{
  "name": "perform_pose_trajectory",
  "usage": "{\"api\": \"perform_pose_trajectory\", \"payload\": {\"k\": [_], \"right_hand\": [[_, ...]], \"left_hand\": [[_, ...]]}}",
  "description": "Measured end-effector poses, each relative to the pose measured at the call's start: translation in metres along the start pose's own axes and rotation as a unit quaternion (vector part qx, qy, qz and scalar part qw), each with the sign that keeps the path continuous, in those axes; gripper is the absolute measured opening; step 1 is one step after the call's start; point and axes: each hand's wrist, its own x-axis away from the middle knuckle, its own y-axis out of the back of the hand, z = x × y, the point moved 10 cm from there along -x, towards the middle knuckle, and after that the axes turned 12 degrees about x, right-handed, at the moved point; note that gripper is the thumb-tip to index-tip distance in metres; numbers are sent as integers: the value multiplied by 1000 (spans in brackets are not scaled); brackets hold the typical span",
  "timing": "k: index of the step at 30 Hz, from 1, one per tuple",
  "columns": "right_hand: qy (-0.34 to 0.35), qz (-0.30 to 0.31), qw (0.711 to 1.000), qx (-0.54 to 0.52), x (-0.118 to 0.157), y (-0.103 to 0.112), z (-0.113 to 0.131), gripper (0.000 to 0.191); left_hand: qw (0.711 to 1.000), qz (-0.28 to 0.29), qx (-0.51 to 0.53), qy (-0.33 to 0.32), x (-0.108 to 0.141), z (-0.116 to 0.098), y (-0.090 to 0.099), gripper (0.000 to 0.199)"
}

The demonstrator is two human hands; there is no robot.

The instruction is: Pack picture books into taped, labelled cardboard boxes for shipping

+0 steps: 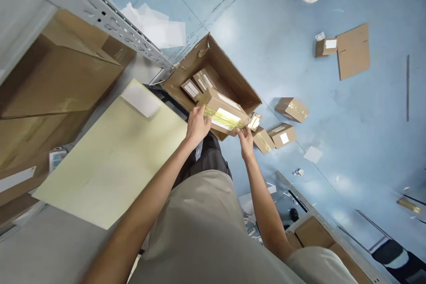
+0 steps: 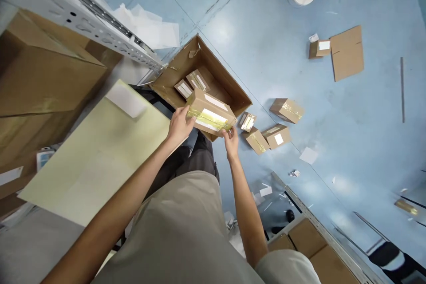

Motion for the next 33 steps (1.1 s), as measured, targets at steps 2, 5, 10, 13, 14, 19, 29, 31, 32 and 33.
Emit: {"api": "perform_pose_trajectory", "payload": {"k": [2,5,10,13,14,19,29,31,32,33], "right_hand": [[-18,17,1000,-14,-22,-17,-10,68],[-41,27,998,-27,-60,-41,-21,62],[-63,4,998,14,-131,-76,-25,67],[-118,-34,988,89,-156,-89,-36,81],[-128,-31,985,109,-159,-95,-38,84],[-95,55,985,135,-140,-123,-40,68],[-45,167,974,144,-70,-143,-3,51],[-3,198,968,152,-49,-156,22,54],[24,216,964,154,-35,-164,36,55],[54,235,958,157,-20,-173,52,56]], "left_hand": [[1000,13,-11,10,-33,11,-13,61],[999,30,-4,12,-84,21,-27,64],[995,78,60,-1,-175,27,-42,71],[991,52,120,-32,-204,26,-28,66],[989,35,135,-40,-204,28,-20,63],[988,-30,154,-8,-132,57,21,54],[930,-101,310,170,85,138,53,46],[916,-132,343,161,115,137,67,46],[910,-148,359,147,129,135,76,47],[903,-167,373,129,144,133,86,48]]}}
